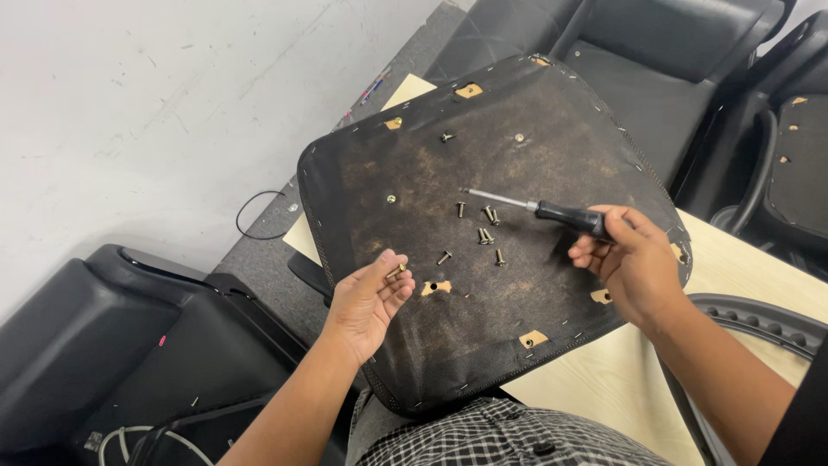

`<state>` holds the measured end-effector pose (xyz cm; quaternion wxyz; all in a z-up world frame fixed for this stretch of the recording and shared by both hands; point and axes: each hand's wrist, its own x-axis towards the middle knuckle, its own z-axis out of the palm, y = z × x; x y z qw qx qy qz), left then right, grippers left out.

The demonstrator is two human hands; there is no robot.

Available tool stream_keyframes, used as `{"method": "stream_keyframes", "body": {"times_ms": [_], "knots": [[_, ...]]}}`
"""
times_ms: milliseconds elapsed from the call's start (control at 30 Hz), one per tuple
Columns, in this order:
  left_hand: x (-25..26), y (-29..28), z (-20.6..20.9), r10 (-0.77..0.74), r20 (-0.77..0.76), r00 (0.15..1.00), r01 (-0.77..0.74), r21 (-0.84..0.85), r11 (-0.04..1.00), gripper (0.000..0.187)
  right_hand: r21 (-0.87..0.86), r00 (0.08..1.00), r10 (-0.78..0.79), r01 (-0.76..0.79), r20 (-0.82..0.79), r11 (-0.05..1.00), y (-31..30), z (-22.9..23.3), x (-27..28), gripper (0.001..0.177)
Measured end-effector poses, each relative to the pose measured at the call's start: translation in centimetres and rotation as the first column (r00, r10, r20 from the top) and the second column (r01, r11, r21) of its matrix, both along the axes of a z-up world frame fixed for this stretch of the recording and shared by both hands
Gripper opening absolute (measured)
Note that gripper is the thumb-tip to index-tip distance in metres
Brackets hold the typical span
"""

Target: The person uses a screwdriver to fasten screws into a black upholstered seat cushion placed on a table. They repeatedly pick up screws, align them with holes in the cushion, and tighten them with the screwdriver.

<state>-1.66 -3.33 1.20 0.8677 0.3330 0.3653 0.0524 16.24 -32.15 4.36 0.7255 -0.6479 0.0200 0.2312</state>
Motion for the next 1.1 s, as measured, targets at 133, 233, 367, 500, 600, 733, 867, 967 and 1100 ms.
{"method": "stream_keyframes", "body": {"times_ms": [133, 233, 367, 500, 600, 733, 867, 967, 1100], "knots": [[1.2, 0.5, 0.5, -0.050, -0.107, 0.993, 0.057, 0.060, 0.997, 0.031, 0.006, 0.996, -0.086, 0.086, 0.002, 0.996, 0.1, -0.8, 1.1, 0.031], [1.8, 0.8, 0.6, -0.123, -0.075, 0.990, 0.131, 0.125, 0.983, 0.025, 0.049, 0.992, -0.130, 0.130, 0.004, 0.990, -0.2, -1.5, 1.6, 0.029], [2.3, 0.9, 0.4, -0.122, -0.073, 0.990, 0.133, 0.192, 0.972, 0.024, 0.049, 0.986, -0.166, 0.166, -0.010, 0.985, -0.6, -2.5, 2.1, 0.025], [3.0, 1.1, 0.2, -0.118, -0.061, 0.991, 0.129, 0.255, 0.958, 0.024, 0.044, 0.984, -0.178, 0.179, -0.020, 0.983, -0.7, -3.2, 2.3, 0.023], [3.5, 1.3, 0.0, -0.129, -0.038, 0.991, 0.134, 0.254, 0.958, 0.023, 0.017, 0.988, -0.152, 0.152, 0.008, 0.988, -0.7, -3.3, 2.2, 0.023], [4.1, 1.3, 0.0, -0.134, -0.013, 0.991, 0.132, 0.277, 0.952, 0.021, -0.176, 0.991, -0.092, 0.108, 0.099, 0.978, -0.3, -2.8, 1.9, 0.024], [4.1, 0.8, 0.2, -0.150, -0.017, 0.989, 0.148, 0.281, 0.948, 0.020, -0.717, 0.944, 0.161, 0.101, 0.288, 0.690, 0.0, -1.5, 1.2, 0.038], [3.9, 0.1, 0.4, -0.167, -0.010, 0.986, 0.164, 0.264, 0.950, 0.020, -0.904, 0.866, 0.392, 0.143, 0.311, 0.402, 0.3, -0.2, 1.1, 0.046], [3.8, -1.2, 0.8, -0.208, -0.053, 0.977, 0.214, 0.301, 0.929, 0.020, -0.933, 0.801, 0.485, 0.255, 0.351, 0.255, 0.4, 1.6, 0.0, 0.042]]}}
